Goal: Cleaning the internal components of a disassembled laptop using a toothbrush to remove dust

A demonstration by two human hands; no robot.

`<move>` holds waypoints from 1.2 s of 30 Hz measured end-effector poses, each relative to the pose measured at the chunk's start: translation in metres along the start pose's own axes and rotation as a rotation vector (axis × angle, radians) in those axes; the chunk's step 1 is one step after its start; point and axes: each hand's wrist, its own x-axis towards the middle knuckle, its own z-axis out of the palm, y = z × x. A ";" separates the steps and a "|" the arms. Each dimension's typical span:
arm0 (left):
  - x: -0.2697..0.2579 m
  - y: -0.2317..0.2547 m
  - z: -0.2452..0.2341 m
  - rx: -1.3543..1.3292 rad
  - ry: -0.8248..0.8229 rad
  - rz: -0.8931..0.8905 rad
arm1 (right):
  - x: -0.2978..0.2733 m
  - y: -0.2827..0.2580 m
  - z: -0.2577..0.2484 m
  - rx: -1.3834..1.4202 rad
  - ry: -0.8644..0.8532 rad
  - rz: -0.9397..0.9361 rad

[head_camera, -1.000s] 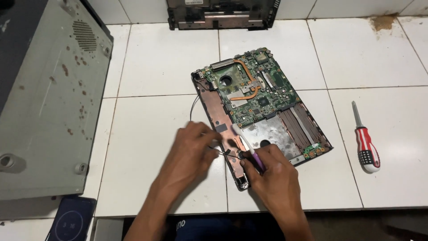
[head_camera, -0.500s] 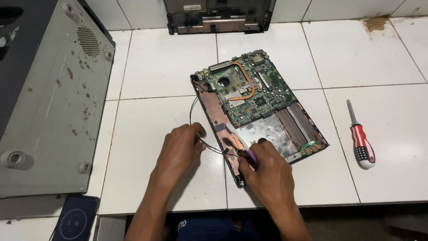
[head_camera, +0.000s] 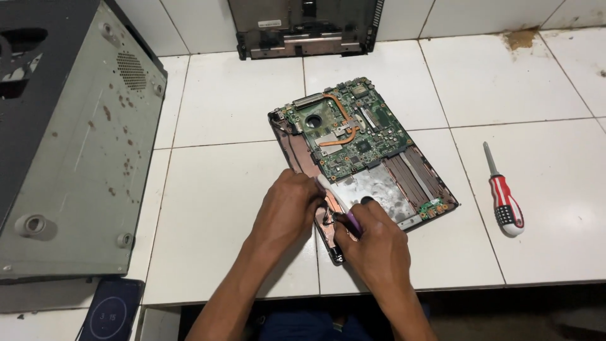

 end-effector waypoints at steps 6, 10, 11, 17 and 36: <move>-0.016 0.016 -0.019 -0.108 -0.120 -0.023 | 0.000 -0.005 -0.004 0.008 0.007 0.003; -0.022 0.019 -0.030 -0.218 -0.171 -0.038 | 0.000 -0.006 -0.005 0.023 -0.004 0.010; -0.022 0.015 -0.028 -0.221 -0.169 -0.019 | 0.001 -0.006 -0.005 0.021 -0.010 0.031; -0.022 0.000 -0.005 -0.163 -0.093 0.010 | 0.001 -0.004 -0.005 0.005 -0.034 0.042; -0.035 0.022 0.019 -0.122 0.162 -0.140 | 0.001 -0.007 -0.008 -0.005 -0.071 0.076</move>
